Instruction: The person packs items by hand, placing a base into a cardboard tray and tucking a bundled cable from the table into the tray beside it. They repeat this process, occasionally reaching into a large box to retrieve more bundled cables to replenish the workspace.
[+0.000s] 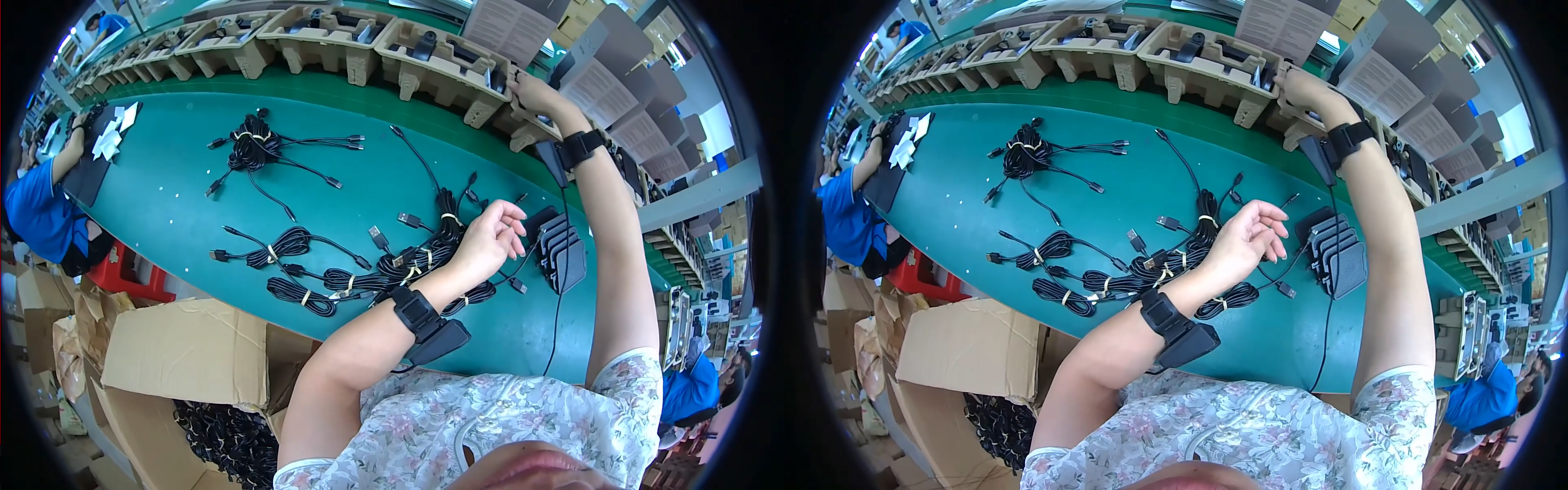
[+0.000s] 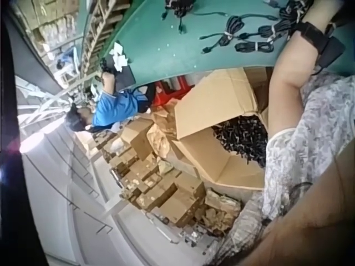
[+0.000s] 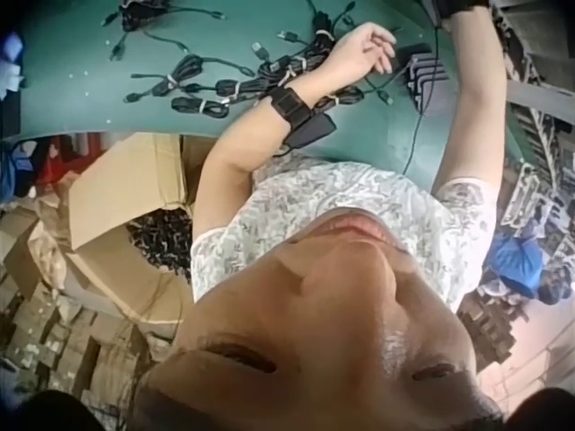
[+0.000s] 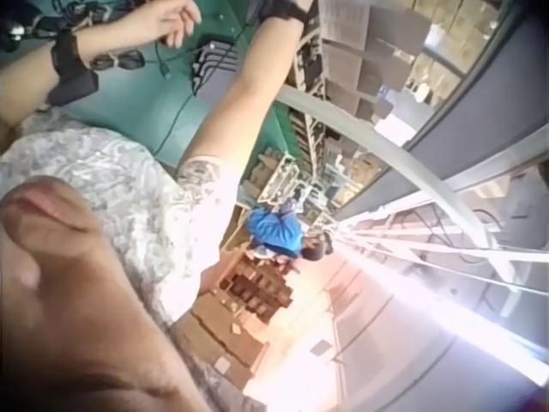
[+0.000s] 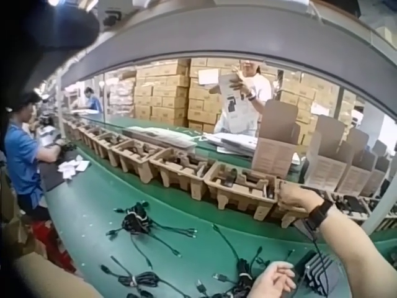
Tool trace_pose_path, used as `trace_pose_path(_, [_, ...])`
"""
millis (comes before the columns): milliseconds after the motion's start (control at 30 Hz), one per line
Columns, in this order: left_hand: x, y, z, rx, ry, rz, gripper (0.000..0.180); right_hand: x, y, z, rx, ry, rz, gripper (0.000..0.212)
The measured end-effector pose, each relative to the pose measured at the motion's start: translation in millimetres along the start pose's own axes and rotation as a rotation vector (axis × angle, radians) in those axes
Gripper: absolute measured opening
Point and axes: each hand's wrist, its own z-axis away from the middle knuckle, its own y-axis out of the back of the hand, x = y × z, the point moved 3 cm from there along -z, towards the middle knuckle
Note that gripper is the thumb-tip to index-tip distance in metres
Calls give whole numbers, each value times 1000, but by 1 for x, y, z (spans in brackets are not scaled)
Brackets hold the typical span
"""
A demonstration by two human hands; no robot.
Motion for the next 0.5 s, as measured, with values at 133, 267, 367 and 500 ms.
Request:
trace_pose_path(133, [0, -2, 3, -12, -5, -4, 23, 18, -10, 11, 364, 132, -52, 17])
trace_pose_path(267, [-1, -3, 2, -16, 17, -20, 23, 16, -20, 14, 518, -6, 155, 16])
trace_pose_path(367, [-2, -8, 0, -43, 34, -18, 22, 37, -23, 10, 646, 106, 100, 17])
trace_pose_path(500, [-1, -5, 2, -46, 36, -16, 22, 46, -30, 13, 497, 66, 52, 18])
